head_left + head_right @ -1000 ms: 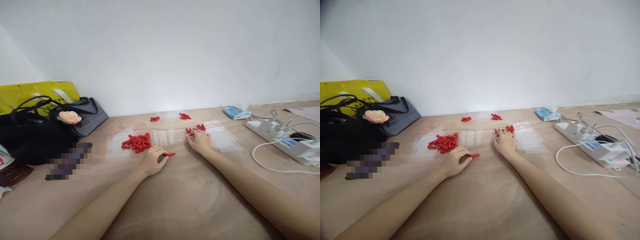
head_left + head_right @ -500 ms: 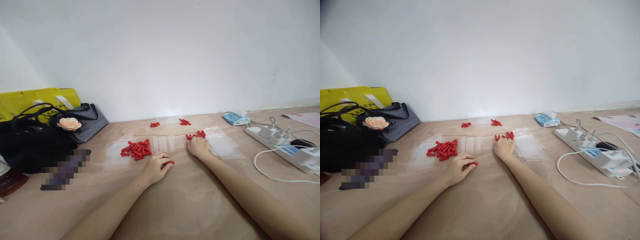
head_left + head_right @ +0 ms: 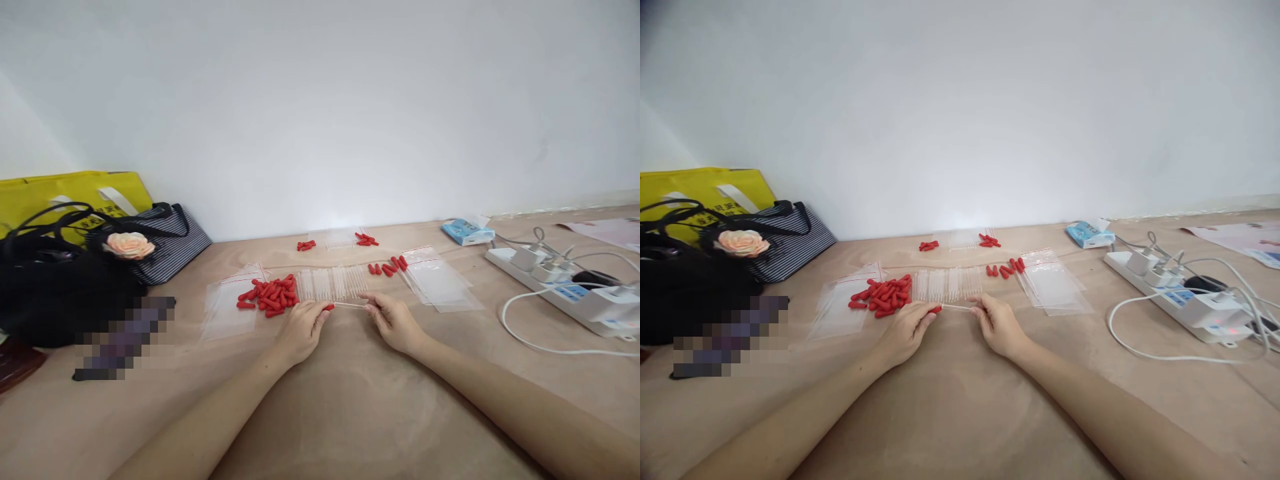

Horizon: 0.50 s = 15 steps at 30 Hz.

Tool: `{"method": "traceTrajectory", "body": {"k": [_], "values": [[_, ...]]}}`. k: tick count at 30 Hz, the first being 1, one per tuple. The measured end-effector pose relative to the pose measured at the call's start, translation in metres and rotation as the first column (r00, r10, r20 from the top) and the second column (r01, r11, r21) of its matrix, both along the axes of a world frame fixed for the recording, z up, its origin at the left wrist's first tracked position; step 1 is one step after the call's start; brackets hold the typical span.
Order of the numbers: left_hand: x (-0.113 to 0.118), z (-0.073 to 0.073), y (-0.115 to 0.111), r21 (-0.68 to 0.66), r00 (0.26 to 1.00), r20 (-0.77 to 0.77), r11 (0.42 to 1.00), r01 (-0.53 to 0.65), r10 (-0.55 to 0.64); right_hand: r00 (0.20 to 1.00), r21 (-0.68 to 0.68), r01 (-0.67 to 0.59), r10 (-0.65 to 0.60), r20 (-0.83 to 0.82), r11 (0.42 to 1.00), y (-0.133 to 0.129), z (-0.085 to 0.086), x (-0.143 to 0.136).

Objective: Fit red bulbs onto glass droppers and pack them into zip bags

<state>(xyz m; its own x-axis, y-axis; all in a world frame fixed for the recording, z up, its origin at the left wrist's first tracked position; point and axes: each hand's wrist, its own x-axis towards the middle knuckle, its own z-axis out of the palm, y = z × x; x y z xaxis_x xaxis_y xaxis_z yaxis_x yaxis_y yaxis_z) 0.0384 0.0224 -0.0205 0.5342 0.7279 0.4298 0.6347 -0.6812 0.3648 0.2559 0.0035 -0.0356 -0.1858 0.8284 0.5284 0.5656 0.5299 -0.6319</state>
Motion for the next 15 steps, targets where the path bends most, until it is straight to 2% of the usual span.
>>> {"method": "traceTrajectory", "body": {"k": [4, 15], "values": [[-0.0001, -0.0002, 0.0008, 0.001, 1.000, -0.011, 1.000, -0.009, 0.009, 0.999, 0.065, -0.047, 0.047, 0.010, 0.997, -0.0007, 0.0010, -0.0064], [0.0000, 0.0020, 0.0021, 0.050, 0.999, 0.049, 0.999, -0.021, 0.019, 0.984, 0.052, -0.172, 0.170, 0.052, 0.984, -0.0032, 0.0065, -0.0069]]}}
